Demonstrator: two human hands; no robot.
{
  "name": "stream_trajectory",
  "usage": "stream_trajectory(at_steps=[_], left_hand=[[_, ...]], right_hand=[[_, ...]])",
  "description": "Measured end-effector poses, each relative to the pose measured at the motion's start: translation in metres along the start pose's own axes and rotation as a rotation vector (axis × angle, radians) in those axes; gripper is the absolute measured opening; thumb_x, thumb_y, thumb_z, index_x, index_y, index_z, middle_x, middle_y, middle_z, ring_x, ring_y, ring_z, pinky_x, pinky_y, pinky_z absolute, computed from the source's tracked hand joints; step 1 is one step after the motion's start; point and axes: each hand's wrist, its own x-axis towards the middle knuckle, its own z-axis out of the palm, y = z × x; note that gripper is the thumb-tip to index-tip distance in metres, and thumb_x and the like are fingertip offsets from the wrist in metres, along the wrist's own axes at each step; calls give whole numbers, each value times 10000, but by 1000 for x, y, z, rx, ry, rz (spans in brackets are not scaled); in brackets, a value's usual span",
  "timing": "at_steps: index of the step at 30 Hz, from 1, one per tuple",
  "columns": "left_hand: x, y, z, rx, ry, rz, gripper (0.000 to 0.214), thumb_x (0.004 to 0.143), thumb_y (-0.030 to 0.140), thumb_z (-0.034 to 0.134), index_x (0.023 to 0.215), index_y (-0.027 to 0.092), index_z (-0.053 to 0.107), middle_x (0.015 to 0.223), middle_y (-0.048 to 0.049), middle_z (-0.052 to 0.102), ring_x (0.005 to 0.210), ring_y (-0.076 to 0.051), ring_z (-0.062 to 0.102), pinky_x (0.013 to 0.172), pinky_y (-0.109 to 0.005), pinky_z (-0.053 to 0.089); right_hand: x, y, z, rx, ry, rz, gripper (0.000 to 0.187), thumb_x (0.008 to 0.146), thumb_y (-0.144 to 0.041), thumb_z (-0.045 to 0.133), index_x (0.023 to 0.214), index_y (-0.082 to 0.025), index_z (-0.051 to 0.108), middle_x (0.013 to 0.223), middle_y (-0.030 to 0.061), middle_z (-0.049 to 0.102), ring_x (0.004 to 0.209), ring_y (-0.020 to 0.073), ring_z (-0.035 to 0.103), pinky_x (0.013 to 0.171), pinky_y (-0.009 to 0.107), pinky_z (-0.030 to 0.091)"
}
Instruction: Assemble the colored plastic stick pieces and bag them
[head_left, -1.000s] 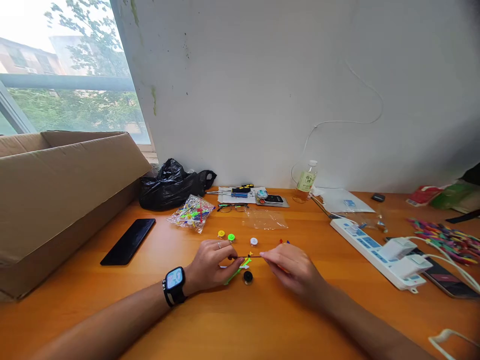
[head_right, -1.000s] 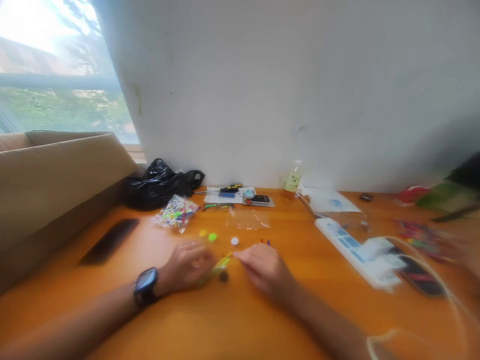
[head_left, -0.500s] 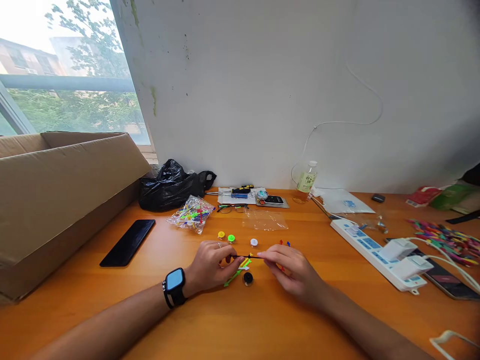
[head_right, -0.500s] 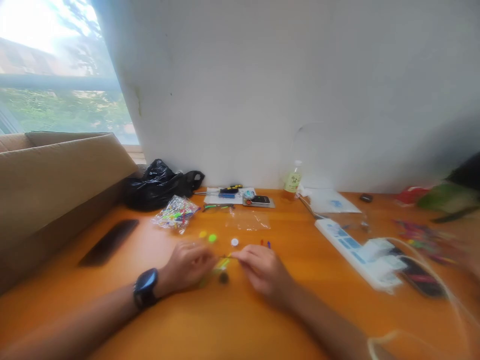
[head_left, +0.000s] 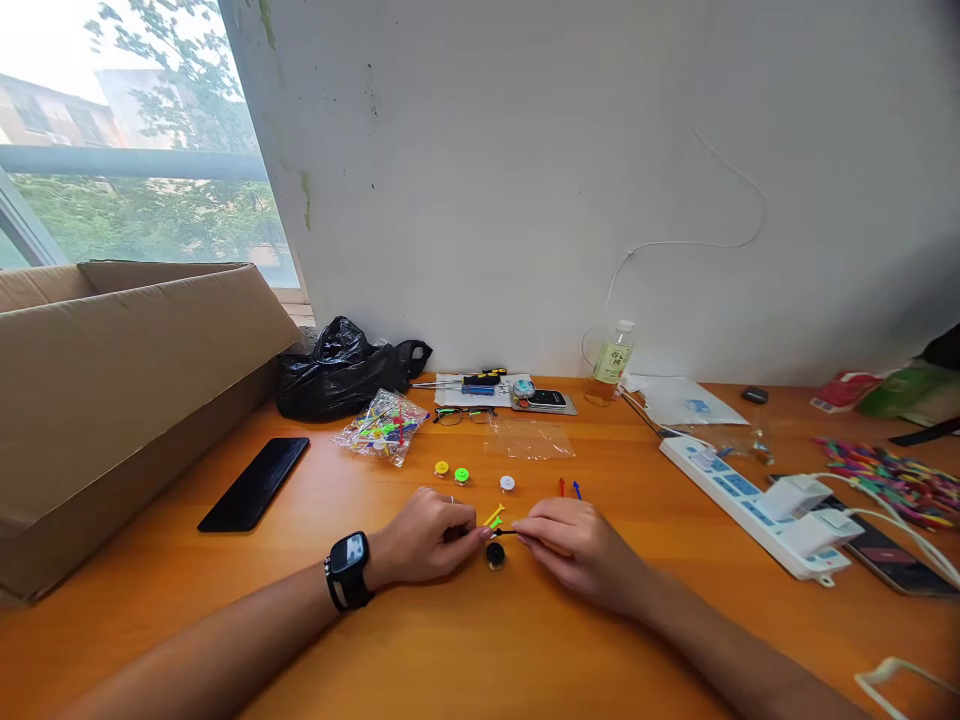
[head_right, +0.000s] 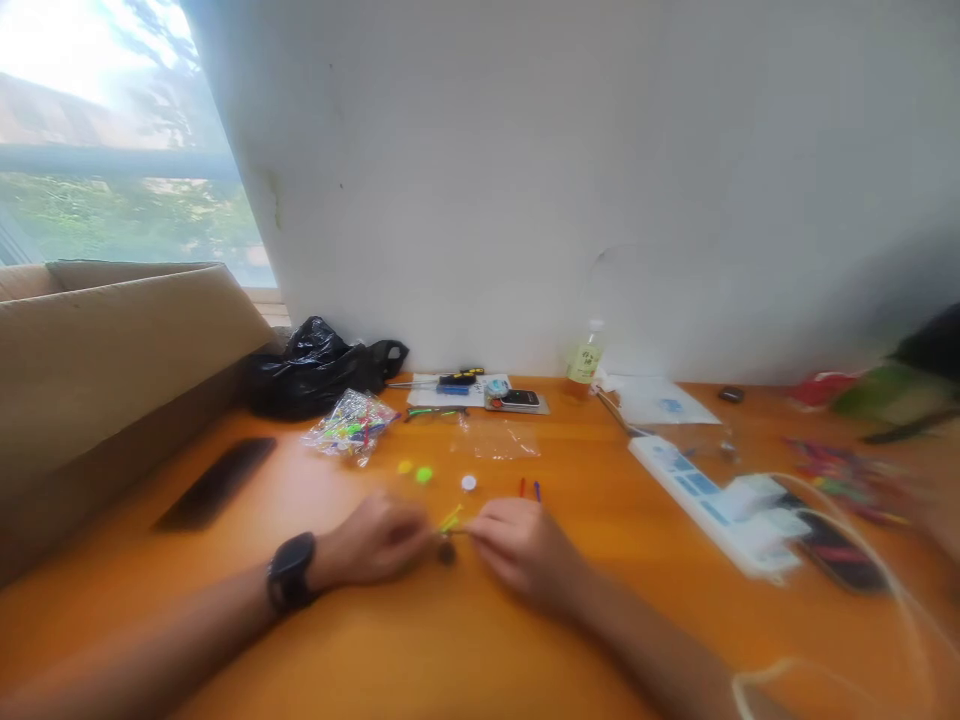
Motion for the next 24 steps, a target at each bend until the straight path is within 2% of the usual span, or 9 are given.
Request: stream_trajectory(at_steps=[4, 11, 15, 19, 24], left_hand=[[0, -1, -1, 2, -1, -23, 481, 1074, 387, 519, 646, 169, 503, 558, 20, 508, 516, -90, 340, 537, -271, 227], [-1, -5, 2, 24, -54, 90, 509, 1104, 383, 498, 648, 165, 557, 574, -6, 580, 504, -87, 414, 535, -262, 269], [-1, -6, 4, 39, -34, 122, 511, 1086, 403, 554, 631, 170, 558, 549, 3, 572, 484, -88, 416, 516, -262, 264], [-1, -4, 3, 40, -32, 120, 511, 1103, 409, 532, 667, 167, 646, 575, -19, 634, 492, -94, 503, 516, -264, 288], [-1, -1, 1, 50, -27, 118, 557, 1112, 422, 519, 636, 165, 651, 548, -22, 628, 463, -88, 497, 502, -266, 278]], right_hand=[[0, -2, 2, -60, -22, -27, 239, 1067, -141, 536, 1186, -199, 735, 940, 89, 768, 815, 228, 692, 726, 344, 490], [2, -6, 1, 110, -39, 11, 306, 1058, -112, 515, 1282, -222, 692, 1049, 70, 780, 920, 205, 708, 805, 303, 509], [5, -11, -1, 107, -88, 88, 227, 1059, -133, 511, 1151, -215, 702, 997, 63, 746, 904, 208, 672, 809, 306, 490], [8, -14, -1, 50, -161, 146, 201, 1087, -177, 482, 1069, -213, 680, 956, 59, 722, 867, 217, 624, 813, 343, 449], [9, -13, 0, -66, -208, 216, 258, 1102, -217, 446, 871, -206, 559, 844, 37, 641, 800, 210, 542, 825, 380, 383]])
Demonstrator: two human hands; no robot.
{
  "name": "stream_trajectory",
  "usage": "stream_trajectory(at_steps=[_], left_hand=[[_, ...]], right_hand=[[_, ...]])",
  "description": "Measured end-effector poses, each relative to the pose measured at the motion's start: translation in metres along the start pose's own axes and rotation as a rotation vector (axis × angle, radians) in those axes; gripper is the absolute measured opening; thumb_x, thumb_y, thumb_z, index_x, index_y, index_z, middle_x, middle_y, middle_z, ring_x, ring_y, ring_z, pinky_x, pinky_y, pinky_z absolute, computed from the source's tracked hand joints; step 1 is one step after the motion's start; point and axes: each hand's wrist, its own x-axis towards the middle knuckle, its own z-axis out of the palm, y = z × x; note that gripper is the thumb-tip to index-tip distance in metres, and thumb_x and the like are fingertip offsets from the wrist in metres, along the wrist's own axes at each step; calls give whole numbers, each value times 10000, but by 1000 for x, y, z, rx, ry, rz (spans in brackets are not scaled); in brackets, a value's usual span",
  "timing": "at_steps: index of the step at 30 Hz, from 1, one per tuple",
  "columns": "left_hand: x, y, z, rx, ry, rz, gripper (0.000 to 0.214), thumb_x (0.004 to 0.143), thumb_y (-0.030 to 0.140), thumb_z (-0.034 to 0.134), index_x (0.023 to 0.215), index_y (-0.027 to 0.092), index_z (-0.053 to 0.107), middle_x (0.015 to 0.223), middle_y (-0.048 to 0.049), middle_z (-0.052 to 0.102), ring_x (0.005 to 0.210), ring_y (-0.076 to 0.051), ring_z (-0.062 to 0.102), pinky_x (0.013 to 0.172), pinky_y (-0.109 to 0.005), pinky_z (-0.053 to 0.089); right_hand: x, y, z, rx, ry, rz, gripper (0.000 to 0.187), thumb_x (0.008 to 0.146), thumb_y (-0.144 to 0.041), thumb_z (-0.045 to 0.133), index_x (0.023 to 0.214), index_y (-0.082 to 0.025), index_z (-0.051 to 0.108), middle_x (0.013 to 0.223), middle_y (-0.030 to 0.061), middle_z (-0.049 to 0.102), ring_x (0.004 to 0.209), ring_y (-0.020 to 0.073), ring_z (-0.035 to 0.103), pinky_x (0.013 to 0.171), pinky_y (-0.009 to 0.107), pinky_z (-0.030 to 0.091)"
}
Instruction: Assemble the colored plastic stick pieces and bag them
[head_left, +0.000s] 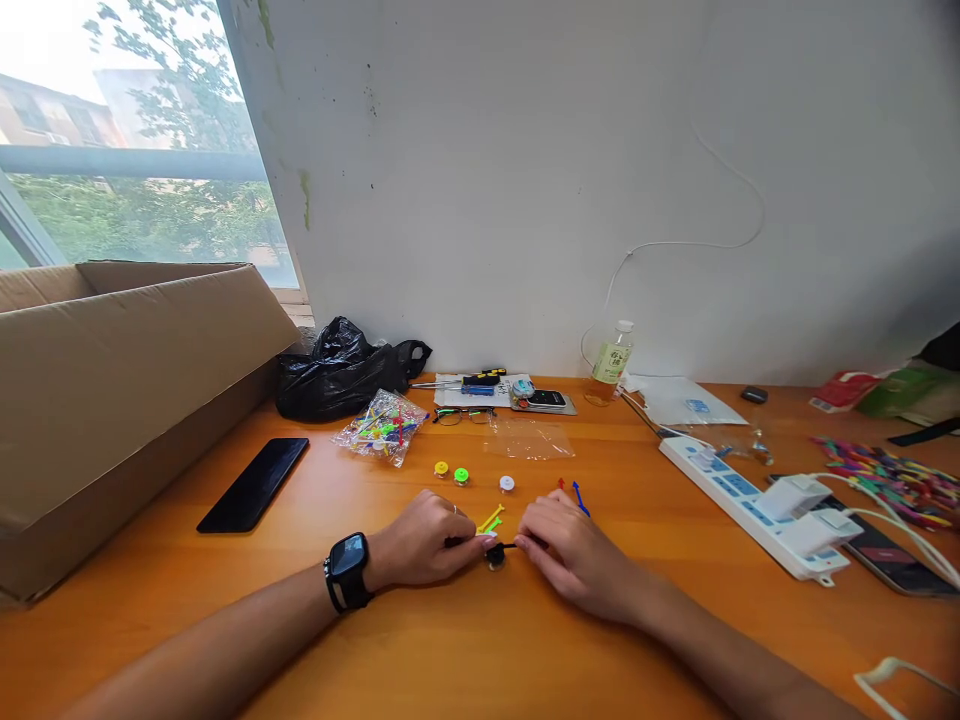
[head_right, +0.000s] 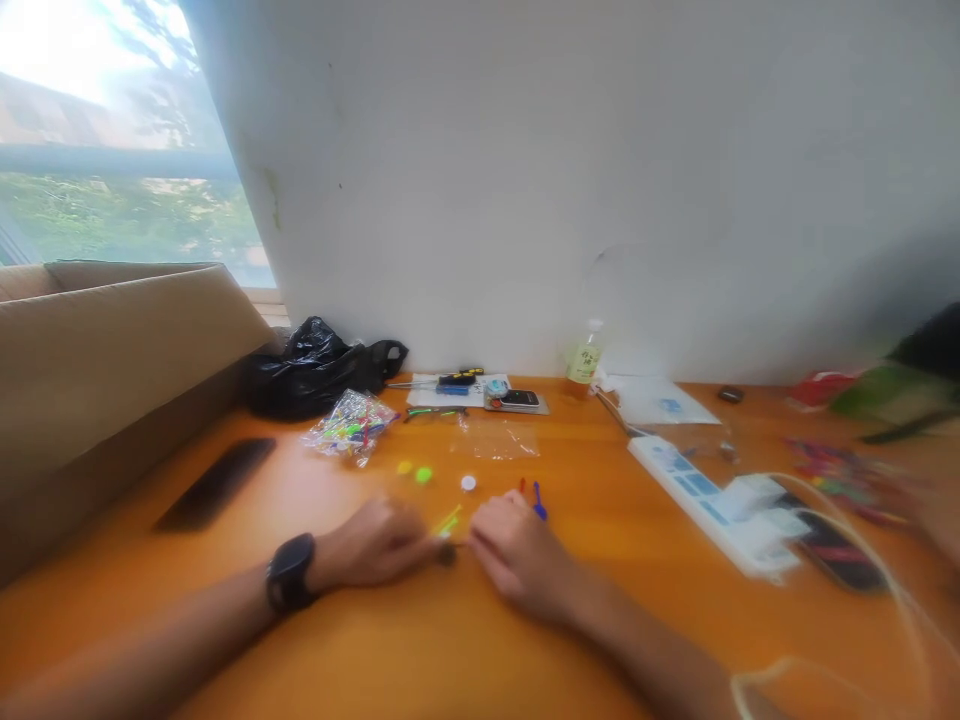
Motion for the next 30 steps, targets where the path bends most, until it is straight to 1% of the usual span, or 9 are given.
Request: stream_trajectory(at_steps=[4, 8, 12, 14, 16, 18, 21, 24, 30], left_hand=[[0, -1, 1, -2, 14, -8, 546, 1100, 406, 543, 617, 166, 634, 534, -15, 606, 461, -90, 472, 502, -269, 271], [-1, 0, 3, 6, 70, -16, 475, 1067, 362, 593, 631, 175, 581, 554, 0, 584, 493, -99, 457, 522, -271, 284], [-1, 2, 2, 51, 214, -16, 234, 998, 379, 677, 868, 194, 619, 783, -31, 678, 678, -153, 594, 624, -269, 403], [-1, 2, 1, 75, 266, -8, 219, 976, 394, 709, 1025, 198, 624, 900, -49, 705, 775, -183, 643, 687, -285, 449], [0, 3, 0, 78, 263, 4, 217, 998, 383, 690, 1094, 202, 617, 942, -51, 716, 798, -187, 654, 701, -288, 452], [0, 4, -2, 80, 205, 33, 153, 1054, 347, 607, 1002, 204, 620, 890, -40, 703, 751, -171, 627, 670, -287, 420], [1, 5, -4, 95, 97, 64, 326, 1103, 281, 478, 797, 205, 561, 744, -17, 632, 643, -149, 538, 616, -300, 352], [1, 6, -5, 90, 52, 44, 369, 1100, 272, 452, 744, 205, 523, 686, -10, 594, 599, -145, 480, 594, -309, 316], [2, 2, -3, 47, 41, -18, 421, 1092, 293, 437, 683, 198, 476, 626, -10, 562, 561, -134, 430, 581, -296, 289]], right_hand=[[0, 0, 3, -59, 19, 52, 292, 1097, -225, 464, 807, -207, 483, 809, 26, 597, 807, 209, 510, 828, 382, 349], [1, -2, 8, -69, 60, 60, 305, 1110, -235, 453, 809, -202, 489, 805, 27, 591, 811, 210, 504, 826, 384, 330], [2, -2, 9, 17, 160, 64, 333, 1140, -278, 415, 832, -206, 520, 816, 31, 590, 811, 211, 507, 820, 377, 335], [2, -1, 7, 96, 183, 85, 362, 1155, -323, 403, 833, -209, 522, 821, 30, 584, 811, 208, 513, 806, 367, 345], [2, -1, 6, 157, 176, 103, 384, 1164, -356, 396, 832, -210, 523, 822, 26, 580, 804, 200, 518, 790, 357, 351], [2, 0, 7, 155, 174, 108, 389, 1165, -363, 402, 832, -209, 530, 815, 21, 580, 797, 197, 516, 806, 363, 353], [2, 1, 8, 94, 167, 100, 380, 1160, -345, 411, 830, -206, 538, 800, 19, 583, 793, 198, 510, 833, 381, 346], [2, 1, 8, 61, 134, 86, 367, 1152, -334, 415, 824, -207, 519, 794, 18, 582, 778, 196, 500, 824, 381, 347], [2, -2, 3, 36, 83, 87, 316, 1125, -311, 466, 830, -205, 503, 810, 15, 590, 770, 191, 491, 832, 383, 348]])
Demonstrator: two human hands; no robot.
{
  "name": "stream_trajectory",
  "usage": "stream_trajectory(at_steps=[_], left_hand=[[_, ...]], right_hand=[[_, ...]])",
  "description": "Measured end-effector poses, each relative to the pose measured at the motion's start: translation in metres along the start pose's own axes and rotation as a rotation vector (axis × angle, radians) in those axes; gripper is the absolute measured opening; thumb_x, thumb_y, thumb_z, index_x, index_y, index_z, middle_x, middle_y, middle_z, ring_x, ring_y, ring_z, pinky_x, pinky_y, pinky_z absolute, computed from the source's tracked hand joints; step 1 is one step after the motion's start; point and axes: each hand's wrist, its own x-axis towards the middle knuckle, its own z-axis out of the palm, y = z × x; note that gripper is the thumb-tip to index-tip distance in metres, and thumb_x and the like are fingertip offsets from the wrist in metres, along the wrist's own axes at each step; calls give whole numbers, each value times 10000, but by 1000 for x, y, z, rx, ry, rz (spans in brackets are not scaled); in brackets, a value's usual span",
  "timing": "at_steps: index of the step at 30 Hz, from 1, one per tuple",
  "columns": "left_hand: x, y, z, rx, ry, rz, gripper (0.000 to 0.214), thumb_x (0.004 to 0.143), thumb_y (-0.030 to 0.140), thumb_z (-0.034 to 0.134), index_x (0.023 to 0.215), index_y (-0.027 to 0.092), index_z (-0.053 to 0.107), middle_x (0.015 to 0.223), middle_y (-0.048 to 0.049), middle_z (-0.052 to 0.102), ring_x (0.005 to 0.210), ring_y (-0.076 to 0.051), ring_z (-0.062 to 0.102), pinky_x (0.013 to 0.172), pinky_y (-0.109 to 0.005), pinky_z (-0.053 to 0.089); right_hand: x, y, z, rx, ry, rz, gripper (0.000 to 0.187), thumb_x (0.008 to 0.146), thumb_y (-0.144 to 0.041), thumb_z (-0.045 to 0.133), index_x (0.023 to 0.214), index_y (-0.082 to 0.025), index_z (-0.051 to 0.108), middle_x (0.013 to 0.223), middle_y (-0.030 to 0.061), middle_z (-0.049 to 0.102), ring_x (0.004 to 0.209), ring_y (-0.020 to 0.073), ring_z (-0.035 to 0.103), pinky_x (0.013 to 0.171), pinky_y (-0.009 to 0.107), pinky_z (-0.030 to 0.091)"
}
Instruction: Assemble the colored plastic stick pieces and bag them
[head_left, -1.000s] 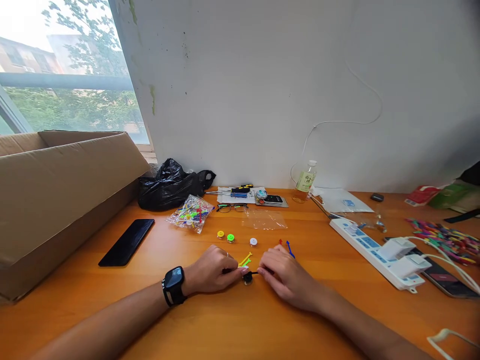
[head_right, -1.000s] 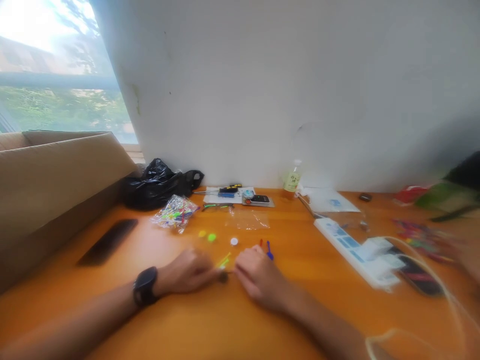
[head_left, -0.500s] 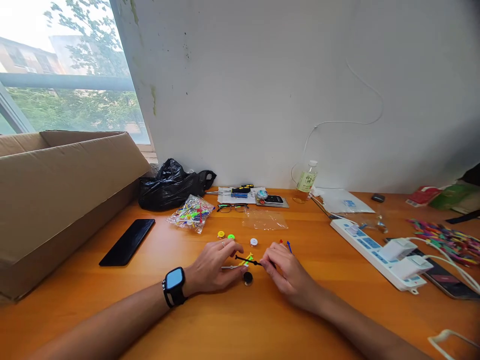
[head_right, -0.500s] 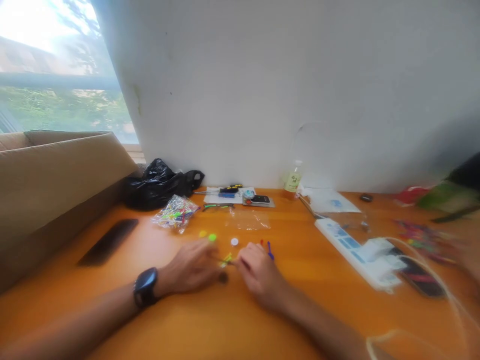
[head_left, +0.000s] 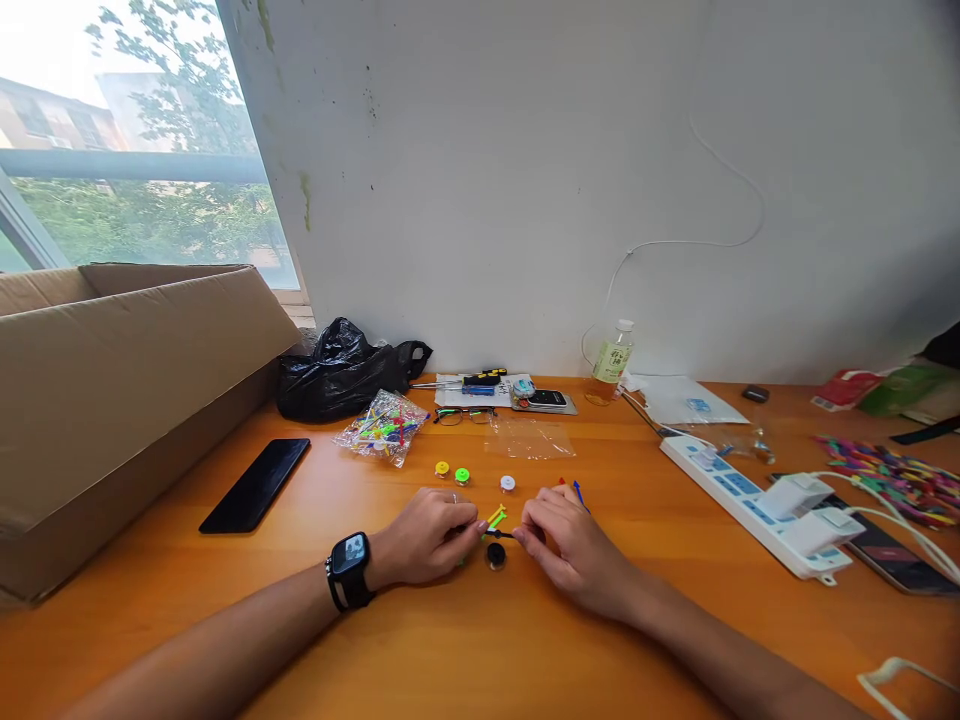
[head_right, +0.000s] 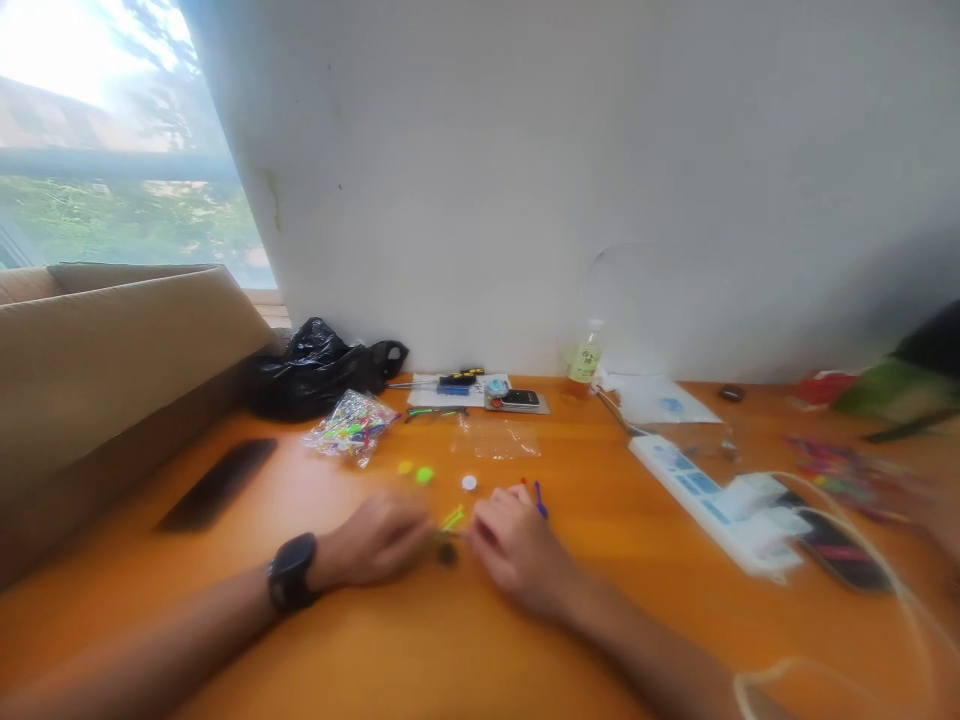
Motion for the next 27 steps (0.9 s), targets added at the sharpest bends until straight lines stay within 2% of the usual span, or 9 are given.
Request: stream_trajectory(at_steps=[3, 6, 12, 20, 27], left_hand=[[0, -1, 1, -19, -13, -27, 451, 1083, 317, 471, 650, 193, 478, 598, -7, 559, 534, -123, 427, 570, -281, 295], [0, -1, 2, -43, -12, -26, 483, 1092, 357, 485, 645, 187, 552, 589, -13, 582, 524, -119, 462, 565, -266, 326], [1, 1, 3, -41, -33, 14, 528, 1120, 433, 465, 739, 184, 731, 602, -28, 635, 535, -122, 551, 565, -253, 360], [1, 3, 2, 46, -50, 6, 493, 1093, 372, 515, 674, 184, 694, 600, -41, 655, 529, -135, 552, 554, -293, 310], [2, 2, 3, 46, -60, 9, 477, 1091, 358, 517, 697, 185, 723, 601, -42, 658, 528, -133, 536, 563, -299, 307]], right_hand=[[-1, -3, -3, 3, -25, -14, 277, 1101, -336, 546, 856, -207, 540, 838, 19, 620, 794, 196, 518, 851, 383, 360], [-2, -3, -5, -8, -34, -51, 255, 1067, -346, 618, 861, -208, 562, 842, 19, 644, 795, 197, 532, 867, 390, 368], [-3, 5, -5, -109, -38, -216, 226, 1068, -277, 569, 862, -206, 629, 760, 19, 656, 755, 203, 529, 907, 438, 350], [-4, 7, -3, -116, -38, -214, 216, 1054, -283, 602, 859, -199, 639, 754, 14, 668, 767, 204, 544, 910, 432, 344], [-4, 9, -2, -112, -35, -215, 223, 1063, -296, 609, 865, -200, 650, 760, 18, 671, 773, 207, 545, 904, 422, 335]])
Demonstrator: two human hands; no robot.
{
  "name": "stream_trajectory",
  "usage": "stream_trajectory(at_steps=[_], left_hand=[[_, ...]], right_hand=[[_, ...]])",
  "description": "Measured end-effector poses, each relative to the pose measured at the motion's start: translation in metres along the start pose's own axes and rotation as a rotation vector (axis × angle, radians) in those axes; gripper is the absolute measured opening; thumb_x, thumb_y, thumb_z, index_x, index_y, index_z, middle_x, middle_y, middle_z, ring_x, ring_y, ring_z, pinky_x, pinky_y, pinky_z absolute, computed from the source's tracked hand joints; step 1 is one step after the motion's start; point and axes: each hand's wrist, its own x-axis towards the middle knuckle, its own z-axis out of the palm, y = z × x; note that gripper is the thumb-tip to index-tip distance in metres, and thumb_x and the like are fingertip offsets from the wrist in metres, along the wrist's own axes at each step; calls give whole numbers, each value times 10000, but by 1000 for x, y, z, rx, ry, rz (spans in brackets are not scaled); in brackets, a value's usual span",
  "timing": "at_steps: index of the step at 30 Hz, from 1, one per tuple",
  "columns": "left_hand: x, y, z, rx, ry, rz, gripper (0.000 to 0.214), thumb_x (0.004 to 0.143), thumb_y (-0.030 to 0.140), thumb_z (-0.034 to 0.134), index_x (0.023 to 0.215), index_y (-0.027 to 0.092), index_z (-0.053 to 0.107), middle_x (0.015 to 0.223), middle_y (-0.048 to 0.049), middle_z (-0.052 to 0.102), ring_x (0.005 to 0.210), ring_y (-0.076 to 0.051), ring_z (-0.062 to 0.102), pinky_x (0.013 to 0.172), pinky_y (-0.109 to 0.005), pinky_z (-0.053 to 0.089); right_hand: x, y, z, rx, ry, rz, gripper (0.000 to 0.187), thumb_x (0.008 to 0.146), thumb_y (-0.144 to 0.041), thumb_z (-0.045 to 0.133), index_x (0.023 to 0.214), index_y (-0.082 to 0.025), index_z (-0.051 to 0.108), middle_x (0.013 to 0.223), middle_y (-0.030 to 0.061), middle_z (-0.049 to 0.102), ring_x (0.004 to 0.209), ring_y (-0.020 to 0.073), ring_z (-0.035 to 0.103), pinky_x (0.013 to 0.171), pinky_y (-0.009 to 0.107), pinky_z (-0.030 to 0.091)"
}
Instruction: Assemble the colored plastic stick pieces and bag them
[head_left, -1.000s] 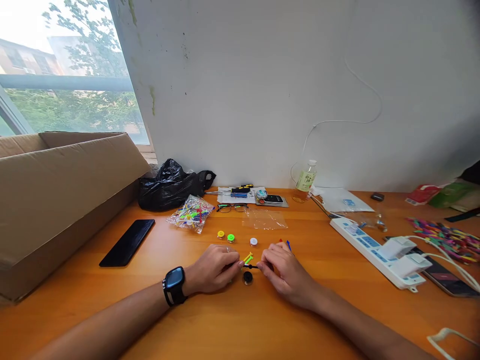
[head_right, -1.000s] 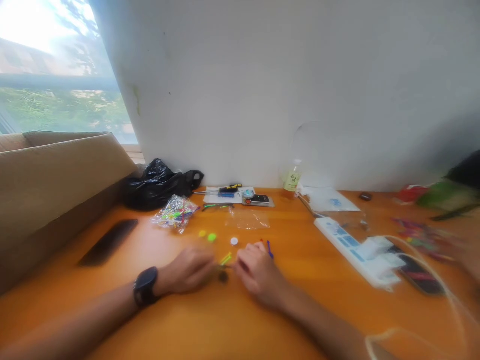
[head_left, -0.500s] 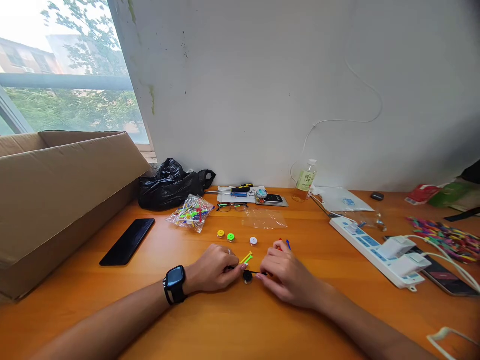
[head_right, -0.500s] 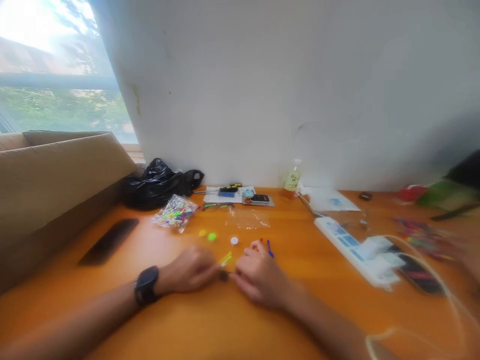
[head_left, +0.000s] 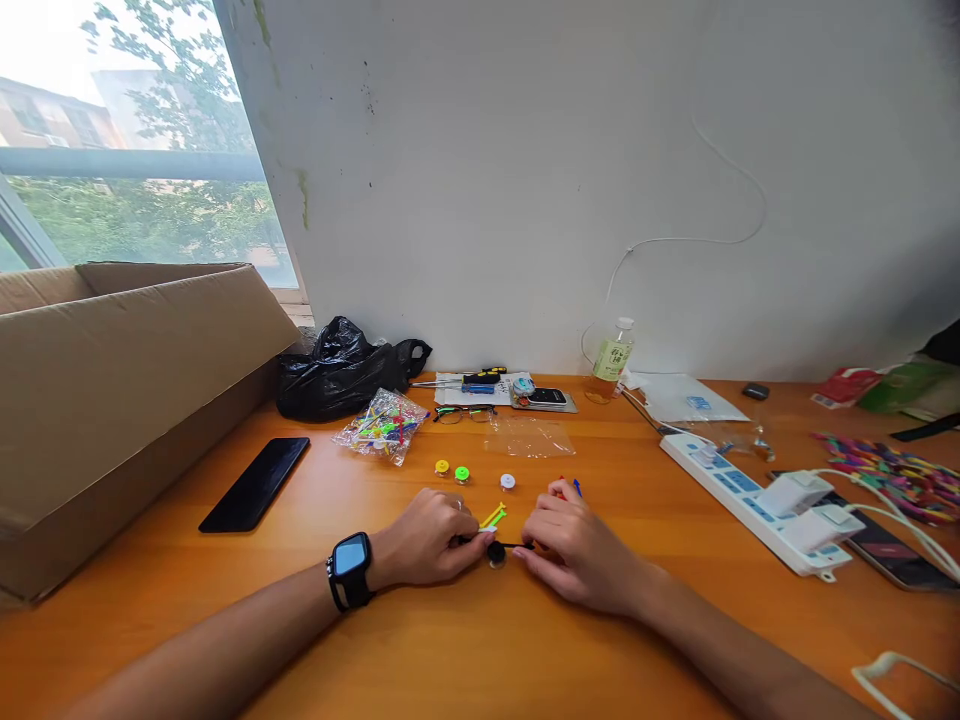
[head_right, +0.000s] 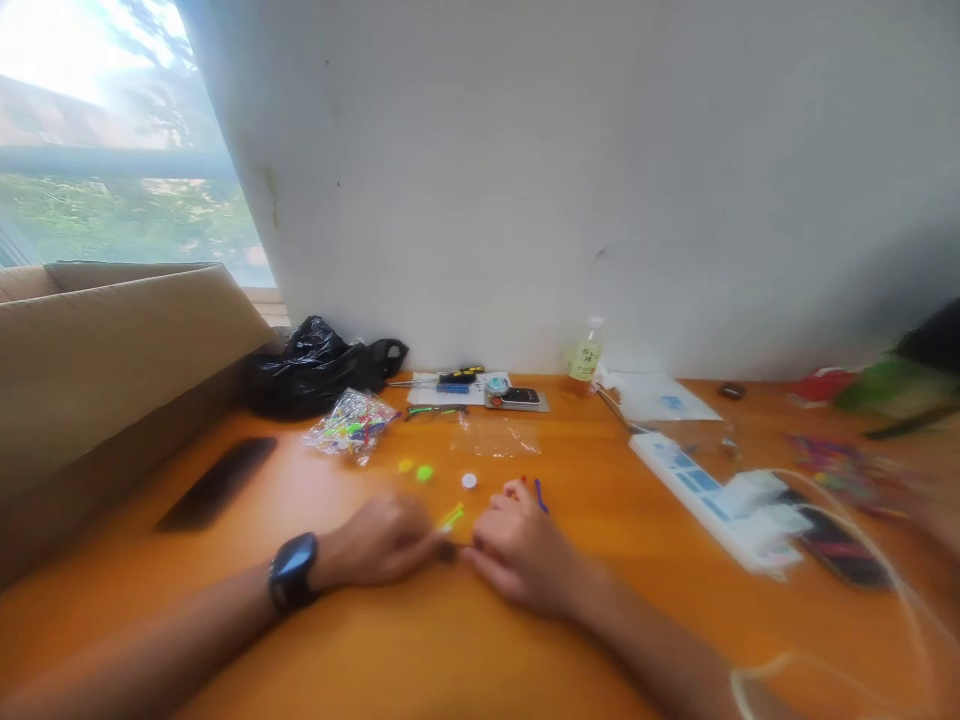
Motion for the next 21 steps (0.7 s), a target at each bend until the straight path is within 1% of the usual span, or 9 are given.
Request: stream_trajectory(at_steps=[4, 12, 17, 21], left_hand=[[0, 0, 0, 15, 4, 6, 510, 1092, 367, 506, 646, 177, 664, 581, -40, 632, 509, -128, 504, 559, -304, 297], [0, -1, -1, 8, -22, 5, 501, 1100, 364, 491, 672, 171, 666, 623, -43, 660, 539, -123, 524, 567, -294, 303], [-1, -3, 1, 47, -12, 21, 502, 1094, 367, 507, 648, 169, 624, 606, -33, 639, 519, -117, 491, 563, -303, 284], [-1, 0, -1, 51, 0, 5, 499, 1101, 377, 504, 676, 175, 671, 621, -34, 664, 536, -130, 532, 565, -310, 287]], right_hand=[[-1, 0, 0, 4, -1, 1, 241, 1063, -302, 614, 851, -194, 651, 750, 15, 663, 773, 202, 539, 901, 412, 329], [-1, -2, -2, 38, 13, -9, 261, 1067, -320, 610, 848, -192, 672, 722, 2, 649, 754, 191, 516, 918, 401, 328], [-3, -1, -1, 27, -11, -7, 262, 1068, -327, 612, 853, -193, 681, 734, 8, 661, 759, 192, 520, 921, 401, 333], [-3, -1, -2, 17, -15, -3, 276, 1076, -337, 603, 855, -192, 685, 738, 12, 665, 764, 193, 523, 923, 400, 335]])
